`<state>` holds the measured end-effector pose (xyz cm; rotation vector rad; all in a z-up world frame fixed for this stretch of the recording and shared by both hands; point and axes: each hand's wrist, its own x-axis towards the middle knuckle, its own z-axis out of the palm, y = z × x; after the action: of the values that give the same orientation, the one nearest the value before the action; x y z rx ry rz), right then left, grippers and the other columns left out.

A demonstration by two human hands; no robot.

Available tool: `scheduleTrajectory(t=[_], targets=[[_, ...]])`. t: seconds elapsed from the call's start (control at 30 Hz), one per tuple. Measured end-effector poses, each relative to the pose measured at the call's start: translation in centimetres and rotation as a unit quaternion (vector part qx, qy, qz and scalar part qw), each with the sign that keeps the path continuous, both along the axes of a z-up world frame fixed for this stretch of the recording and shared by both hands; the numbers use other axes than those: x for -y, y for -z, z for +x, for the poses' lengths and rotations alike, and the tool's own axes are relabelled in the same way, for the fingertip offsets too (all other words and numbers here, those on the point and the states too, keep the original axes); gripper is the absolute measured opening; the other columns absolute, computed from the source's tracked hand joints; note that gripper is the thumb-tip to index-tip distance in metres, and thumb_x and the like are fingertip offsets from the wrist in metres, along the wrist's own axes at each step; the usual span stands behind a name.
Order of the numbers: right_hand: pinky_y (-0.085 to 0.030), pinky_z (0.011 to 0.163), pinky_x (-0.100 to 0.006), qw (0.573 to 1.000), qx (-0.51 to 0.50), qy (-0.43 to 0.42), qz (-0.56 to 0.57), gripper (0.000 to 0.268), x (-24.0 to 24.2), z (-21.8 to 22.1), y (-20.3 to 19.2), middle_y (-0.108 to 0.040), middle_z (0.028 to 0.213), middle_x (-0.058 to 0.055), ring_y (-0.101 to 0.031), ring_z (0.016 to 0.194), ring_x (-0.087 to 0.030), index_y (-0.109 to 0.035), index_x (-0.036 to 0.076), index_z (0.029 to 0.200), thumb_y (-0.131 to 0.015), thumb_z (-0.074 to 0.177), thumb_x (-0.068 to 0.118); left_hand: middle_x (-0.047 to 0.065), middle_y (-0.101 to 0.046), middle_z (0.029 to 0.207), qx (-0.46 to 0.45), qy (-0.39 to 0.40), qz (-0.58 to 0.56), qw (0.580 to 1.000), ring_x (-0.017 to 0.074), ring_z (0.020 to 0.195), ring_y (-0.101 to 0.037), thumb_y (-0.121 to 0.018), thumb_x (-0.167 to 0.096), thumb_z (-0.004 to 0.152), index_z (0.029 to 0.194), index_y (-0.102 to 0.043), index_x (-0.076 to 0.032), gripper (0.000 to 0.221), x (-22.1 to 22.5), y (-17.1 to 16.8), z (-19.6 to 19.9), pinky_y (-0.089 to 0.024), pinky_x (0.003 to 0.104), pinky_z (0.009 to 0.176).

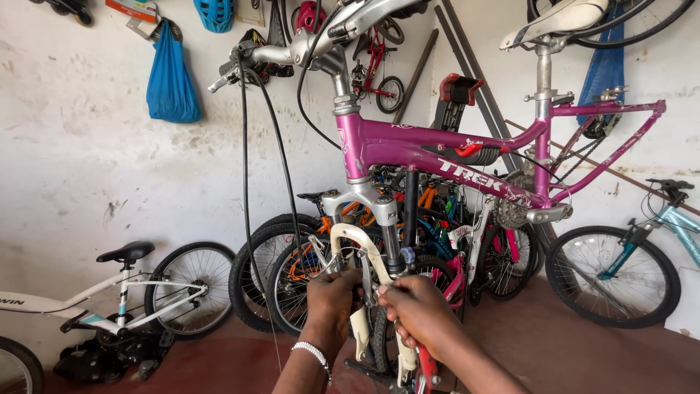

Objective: Adjusting the tension of the front brake cable on a bicycle using pliers

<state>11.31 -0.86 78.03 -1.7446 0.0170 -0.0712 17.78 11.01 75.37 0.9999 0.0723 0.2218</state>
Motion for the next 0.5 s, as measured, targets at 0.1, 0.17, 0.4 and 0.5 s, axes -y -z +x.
scheduleTrajectory(t=[0.1, 0.17, 0.4, 0.5], targets=[[-0.036, 0.056, -0.029, 0.96, 0.133, 0.066, -0.236, 0.025, 0.6, 2.2, 1.4, -0.058, 0.059, 0.001, -0.049, 0.057, -0.011, -0.069, 0.011, 0.069, -0.061, 0.085, 0.029, 0.012, -0.05, 0.048, -0.005, 0.008, -0.015, 1.0, 0.0171, 0.038, -0.043, -0.065, 0.009, 0.074, 0.063, -0.058, 0.004, 0.014, -0.1, 0.2, 0.5, -0.037, 0.026, 0.036], [-0.034, 0.053, -0.029, 0.962, 0.133, 0.066, -0.228, 0.024, 0.8, 2.4, 1.6, -0.054, 0.055, 0.001, -0.045, 0.053, -0.01, -0.072, 0.013, 0.074, -0.06, 0.084, 0.03, 0.012, -0.05, 0.049, -0.005, 0.009, -0.01, 1.0, 0.017, 0.039, -0.044, -0.065, 0.01, 0.074, 0.066, -0.06, 0.006, 0.011, -0.1, -0.2, 0.1, -0.037, 0.026, 0.037], [-0.034, 0.039, -0.031, 0.916, 0.219, 0.039, -0.333, 0.021, -0.2, 1.0, 1.8, -0.059, 0.058, -0.004, -0.048, 0.04, -0.013, -0.058, 0.009, 0.076, -0.047, 0.093, 0.016, 0.012, -0.051, 0.049, 0.008, 0.003, -0.018, 1.0, 0.0167, 0.039, -0.046, -0.064, 0.011, 0.075, 0.067, -0.062, 0.007, 0.01, 0.0, 0.1, 0.2, -0.039, 0.026, 0.037], [-0.014, 0.032, -0.024, 0.978, -0.097, -0.002, 0.184, 0.02, 0.1, 3.4, 2.0, -0.034, 0.053, 0.003, -0.021, 0.038, -0.007, -0.056, 0.004, 0.082, -0.055, 0.094, 0.02, 0.015, -0.051, 0.05, 0.026, 0.008, -0.009, 1.0, 0.0178, 0.041, -0.044, -0.057, 0.013, 0.073, 0.076, -0.069, 0.012, 0.013, -0.1, -0.2, -0.4, -0.036, 0.026, 0.039]])
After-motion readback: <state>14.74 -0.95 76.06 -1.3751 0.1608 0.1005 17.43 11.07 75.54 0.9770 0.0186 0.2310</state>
